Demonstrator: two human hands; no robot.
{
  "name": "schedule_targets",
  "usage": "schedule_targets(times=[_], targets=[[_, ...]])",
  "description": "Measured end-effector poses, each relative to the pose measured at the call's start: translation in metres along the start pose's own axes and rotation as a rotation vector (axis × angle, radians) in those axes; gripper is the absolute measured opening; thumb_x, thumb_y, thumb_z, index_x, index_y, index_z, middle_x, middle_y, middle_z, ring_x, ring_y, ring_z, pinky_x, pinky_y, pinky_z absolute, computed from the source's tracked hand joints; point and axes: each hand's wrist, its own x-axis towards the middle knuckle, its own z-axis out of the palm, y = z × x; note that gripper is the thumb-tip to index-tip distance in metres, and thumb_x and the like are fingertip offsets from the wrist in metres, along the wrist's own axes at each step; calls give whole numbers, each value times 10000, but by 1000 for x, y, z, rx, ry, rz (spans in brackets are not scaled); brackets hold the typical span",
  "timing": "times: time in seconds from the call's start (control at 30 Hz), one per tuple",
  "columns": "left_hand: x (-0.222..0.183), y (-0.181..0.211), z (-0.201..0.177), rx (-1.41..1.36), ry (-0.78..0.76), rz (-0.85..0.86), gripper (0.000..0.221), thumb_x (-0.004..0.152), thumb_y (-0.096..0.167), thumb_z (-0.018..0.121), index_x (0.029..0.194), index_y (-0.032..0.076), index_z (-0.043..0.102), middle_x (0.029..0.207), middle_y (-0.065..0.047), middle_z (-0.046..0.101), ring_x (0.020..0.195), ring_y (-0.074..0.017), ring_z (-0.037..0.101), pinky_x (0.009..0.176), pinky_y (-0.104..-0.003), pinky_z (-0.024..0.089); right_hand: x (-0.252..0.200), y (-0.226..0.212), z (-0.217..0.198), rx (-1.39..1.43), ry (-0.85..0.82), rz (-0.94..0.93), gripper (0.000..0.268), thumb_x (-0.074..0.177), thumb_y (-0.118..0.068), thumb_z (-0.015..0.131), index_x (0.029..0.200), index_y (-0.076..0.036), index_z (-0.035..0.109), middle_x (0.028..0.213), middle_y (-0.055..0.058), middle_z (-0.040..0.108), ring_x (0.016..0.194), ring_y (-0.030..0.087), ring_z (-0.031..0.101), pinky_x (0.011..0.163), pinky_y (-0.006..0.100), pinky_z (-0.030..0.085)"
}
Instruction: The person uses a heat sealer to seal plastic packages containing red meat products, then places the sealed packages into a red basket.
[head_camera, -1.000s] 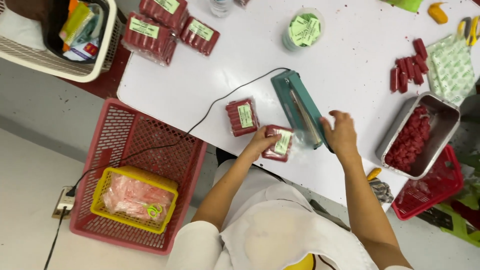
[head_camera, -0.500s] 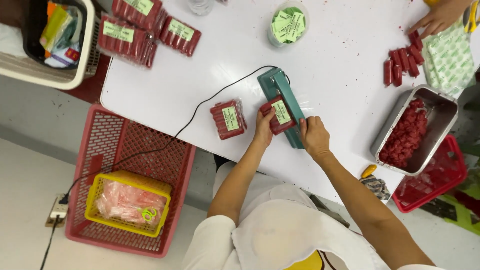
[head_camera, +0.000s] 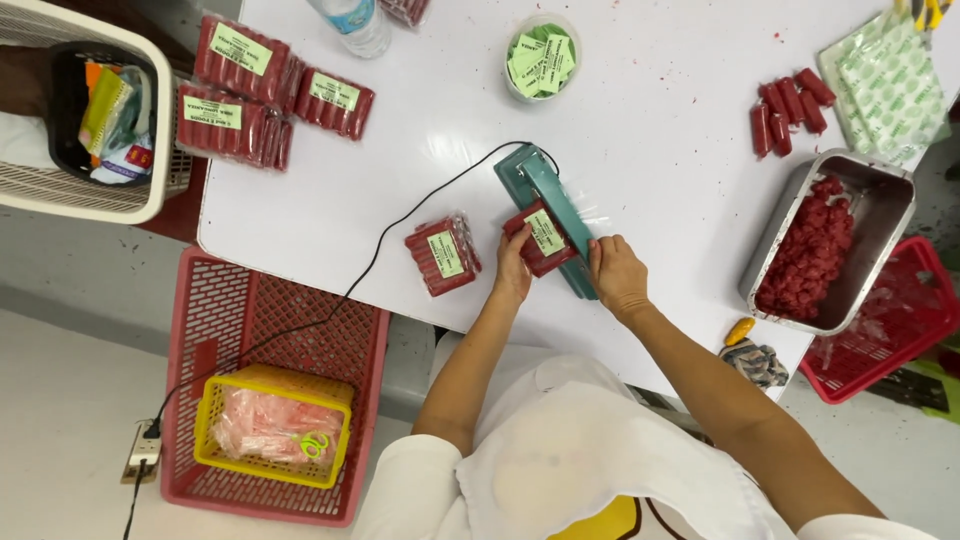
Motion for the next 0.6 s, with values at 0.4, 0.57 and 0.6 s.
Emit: schedule_targets(times=[0.4, 0.57, 0.6], targets=[[-14, -9, -29, 9, -31, -19, 542, 854, 448, 808, 1244, 249, 489, 1129, -35, 563, 1076, -238, 569, 906, -442, 517, -2, 3, 5, 30, 34, -7, 406, 1156, -395, 309, 938, -167, 564, 797, 5, 513, 772, 193, 654, 666, 300, 556], [-17, -29, -43, -86, -56, -21, 519, 838, 471, 827, 1180, 246, 507, 1095, -33, 567, 1047, -246, 585, 911, -482, 544, -2, 5, 11, 12, 126, -31, 382, 1154, -383, 349, 924, -169, 566, 787, 4, 517, 768, 196, 662, 651, 299, 560], [-21, -30, -44, -106, -57, -18, 513, 833, 475, 822, 1159, 247, 498, 1083, -21, 546, 1045, -243, 573, 919, -490, 539, -2, 5, 12, 17, 152, -32, 368, 1150, -377, 368, 921, -167, 567, 786, 9, 520, 765, 201, 664, 645, 304, 561]])
